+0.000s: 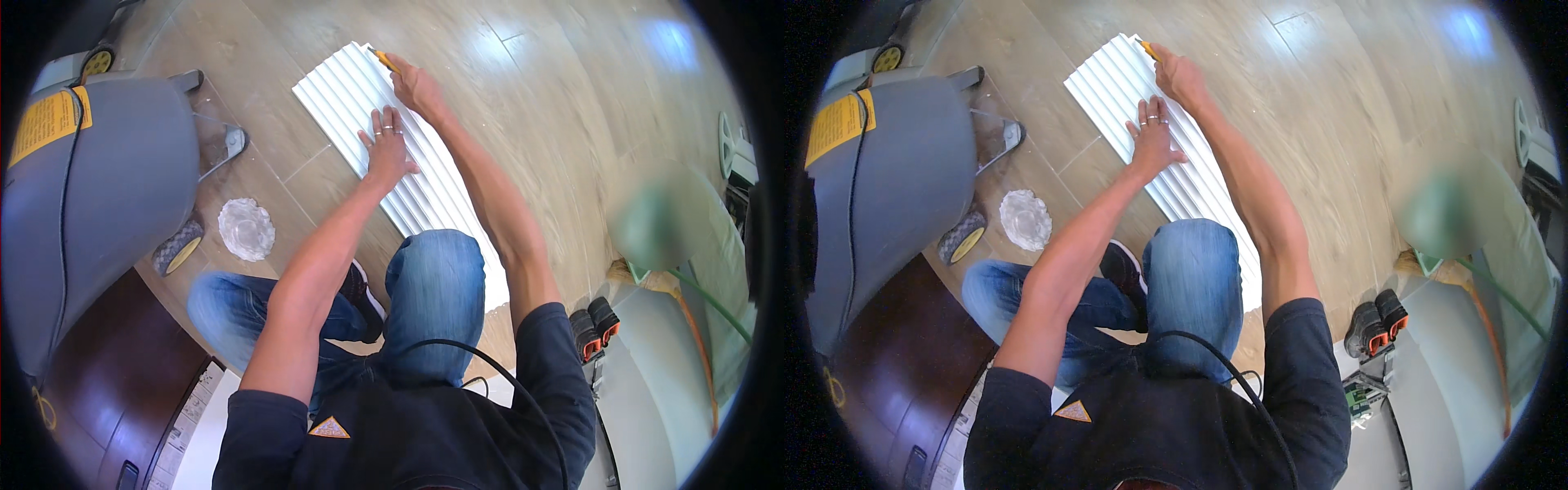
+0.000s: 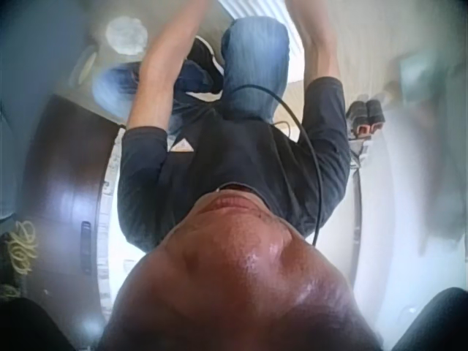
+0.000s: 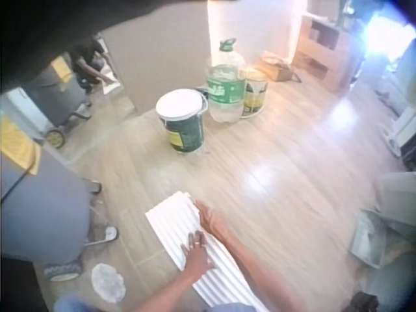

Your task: The person cuts a white corrugated plastic sheet with a utility knife while sitting on the floor.

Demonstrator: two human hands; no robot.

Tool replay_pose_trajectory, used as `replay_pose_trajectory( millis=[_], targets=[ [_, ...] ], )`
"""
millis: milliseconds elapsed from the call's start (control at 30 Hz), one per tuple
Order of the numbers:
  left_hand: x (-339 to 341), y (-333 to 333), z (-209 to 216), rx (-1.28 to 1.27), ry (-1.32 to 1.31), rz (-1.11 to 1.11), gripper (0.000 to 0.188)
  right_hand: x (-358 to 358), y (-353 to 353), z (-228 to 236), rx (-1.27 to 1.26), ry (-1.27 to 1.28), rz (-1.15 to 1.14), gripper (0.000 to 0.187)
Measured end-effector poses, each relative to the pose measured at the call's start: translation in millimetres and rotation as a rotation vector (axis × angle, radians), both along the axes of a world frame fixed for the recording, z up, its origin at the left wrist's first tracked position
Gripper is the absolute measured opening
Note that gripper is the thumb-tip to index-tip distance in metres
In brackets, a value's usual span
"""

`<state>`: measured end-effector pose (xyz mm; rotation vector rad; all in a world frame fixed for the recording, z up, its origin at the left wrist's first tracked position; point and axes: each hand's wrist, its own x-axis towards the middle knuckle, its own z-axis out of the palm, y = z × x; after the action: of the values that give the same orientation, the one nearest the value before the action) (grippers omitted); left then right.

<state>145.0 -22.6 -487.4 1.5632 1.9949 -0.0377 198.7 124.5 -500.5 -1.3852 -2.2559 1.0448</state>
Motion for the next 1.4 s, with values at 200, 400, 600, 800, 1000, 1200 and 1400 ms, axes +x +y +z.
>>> replay_pose_trajectory(
  millis=[200,400,600,800,1000,1200,1400],
  targets=[
    [-3.3,-5.0,-5.4,0.021,-0.021,0.001,0.131,-8.8,8.7,-2.6,0.023,-0.021,0.038,0.043],
    [-1.0,-4.4,-4.6,0.034,-0.013,-0.004,0.13,-11.3,10.7,1.6,0.024,-0.028,0.063,0.042],
    [-2.3,-4.5,-5.4,0.023,0.002,-0.005,0.131,-20.7,12.1,7.5,-0.017,-0.057,0.054,0.043],
    [-2.4,-2.7,-6.5,-0.005,0.014,-0.011,0.133,-36.6,24.2,18.1,-0.002,-0.161,0.099,0.042],
    [-1.4,-4.0,-8.2,-0.01,0.049,-0.025,0.135,-29.3,19.0,31.8,-0.076,-0.252,0.12,0.044],
    [0.9,-2.8,-4.8,-0.028,0.1,-0.042,0.133,18.9,-8.7,28.2,-0.068,-0.2,0.146,0.044],
    [-1.5,-4.5,-3.9,0.001,0.053,-0.011,0.131,74.2,-51.6,32.9,-0.083,-0.195,0.157,0.043]
  ],
)
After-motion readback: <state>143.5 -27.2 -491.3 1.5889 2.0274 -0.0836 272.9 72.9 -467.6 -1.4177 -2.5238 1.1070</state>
